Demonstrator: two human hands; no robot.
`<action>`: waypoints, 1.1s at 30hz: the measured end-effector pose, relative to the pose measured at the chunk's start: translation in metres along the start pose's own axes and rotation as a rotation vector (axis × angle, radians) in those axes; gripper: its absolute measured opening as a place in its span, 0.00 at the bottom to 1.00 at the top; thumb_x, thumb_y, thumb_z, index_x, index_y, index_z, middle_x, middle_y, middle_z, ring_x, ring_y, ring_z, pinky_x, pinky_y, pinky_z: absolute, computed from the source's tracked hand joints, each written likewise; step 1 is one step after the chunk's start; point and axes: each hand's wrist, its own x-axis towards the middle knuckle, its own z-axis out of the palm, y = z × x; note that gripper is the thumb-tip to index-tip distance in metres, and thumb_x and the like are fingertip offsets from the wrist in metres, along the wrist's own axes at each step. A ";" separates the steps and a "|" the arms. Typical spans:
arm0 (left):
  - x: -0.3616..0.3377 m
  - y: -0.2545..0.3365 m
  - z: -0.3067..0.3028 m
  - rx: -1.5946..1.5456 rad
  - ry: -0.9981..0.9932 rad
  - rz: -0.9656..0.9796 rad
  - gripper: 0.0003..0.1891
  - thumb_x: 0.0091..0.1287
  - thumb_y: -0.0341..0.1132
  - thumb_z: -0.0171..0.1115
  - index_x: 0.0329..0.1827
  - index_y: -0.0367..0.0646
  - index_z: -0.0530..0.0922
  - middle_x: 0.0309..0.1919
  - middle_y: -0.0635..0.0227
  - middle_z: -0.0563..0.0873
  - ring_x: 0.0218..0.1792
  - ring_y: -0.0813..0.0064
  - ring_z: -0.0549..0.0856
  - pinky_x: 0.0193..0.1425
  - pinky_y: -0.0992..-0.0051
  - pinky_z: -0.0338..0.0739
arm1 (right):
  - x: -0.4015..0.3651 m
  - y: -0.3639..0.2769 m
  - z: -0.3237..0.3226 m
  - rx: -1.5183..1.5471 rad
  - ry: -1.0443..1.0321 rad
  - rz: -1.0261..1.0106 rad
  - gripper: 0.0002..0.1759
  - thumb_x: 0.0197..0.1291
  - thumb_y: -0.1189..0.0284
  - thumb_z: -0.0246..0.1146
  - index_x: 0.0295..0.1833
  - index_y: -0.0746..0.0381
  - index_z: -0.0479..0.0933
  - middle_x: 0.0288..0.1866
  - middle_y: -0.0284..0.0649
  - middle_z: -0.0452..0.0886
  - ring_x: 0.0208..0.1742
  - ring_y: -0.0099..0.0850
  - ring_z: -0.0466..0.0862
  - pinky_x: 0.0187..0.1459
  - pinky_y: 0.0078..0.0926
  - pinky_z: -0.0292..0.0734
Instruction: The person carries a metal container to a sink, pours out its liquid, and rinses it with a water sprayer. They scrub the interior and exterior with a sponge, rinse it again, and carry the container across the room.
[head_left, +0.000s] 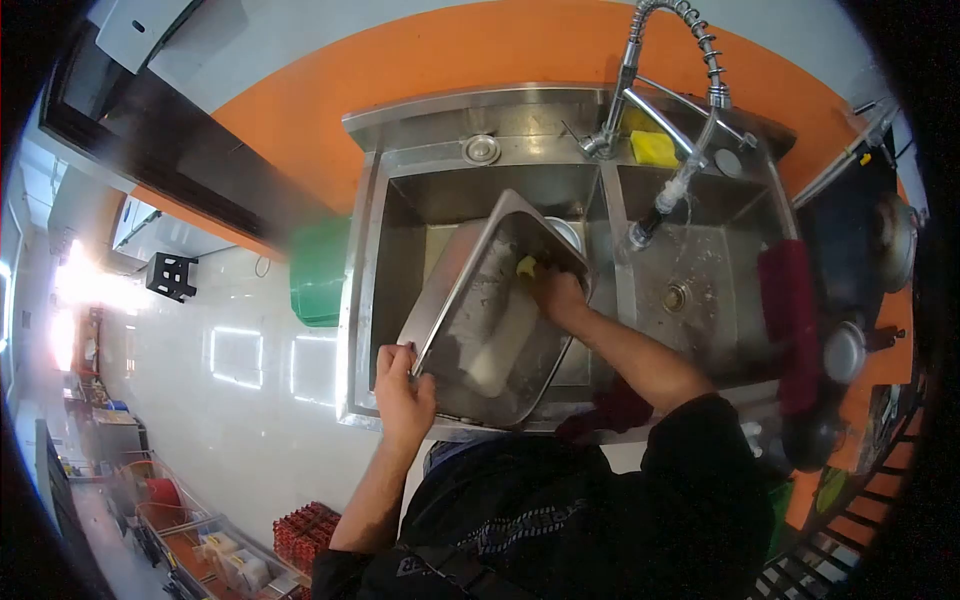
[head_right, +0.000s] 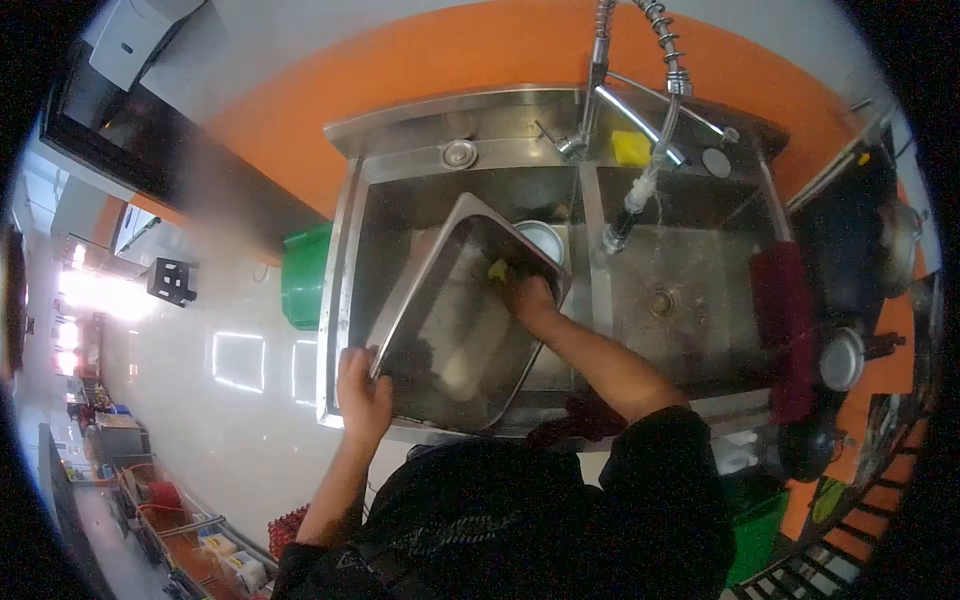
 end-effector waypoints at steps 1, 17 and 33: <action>0.005 0.003 -0.003 -0.006 0.007 0.006 0.15 0.46 0.18 0.56 0.39 0.33 0.71 0.39 0.55 0.73 0.40 0.51 0.75 0.40 0.63 0.72 | 0.000 -0.001 -0.003 0.101 -0.219 0.119 0.16 0.55 0.73 0.55 0.50 0.60 0.76 0.42 0.45 0.81 0.43 0.42 0.82 0.41 0.43 0.76; 0.092 0.016 0.007 -0.033 0.218 0.093 0.07 0.43 0.20 0.60 0.27 0.36 0.75 0.33 0.56 0.80 0.37 0.54 0.80 0.42 0.67 0.74 | -0.007 -0.066 -0.152 0.504 0.902 -0.328 0.17 0.47 0.67 0.67 0.45 0.56 0.78 0.38 0.41 0.74 0.40 0.40 0.76 0.40 0.38 0.72; 0.096 0.006 0.007 0.007 0.385 0.313 0.07 0.48 0.26 0.64 0.27 0.38 0.74 0.27 0.59 0.79 0.31 0.57 0.82 0.33 0.67 0.75 | 0.025 -0.010 -0.183 0.740 0.730 -0.280 0.17 0.44 0.80 0.63 0.43 0.66 0.71 0.40 0.47 0.73 0.42 0.48 0.76 0.41 0.40 0.72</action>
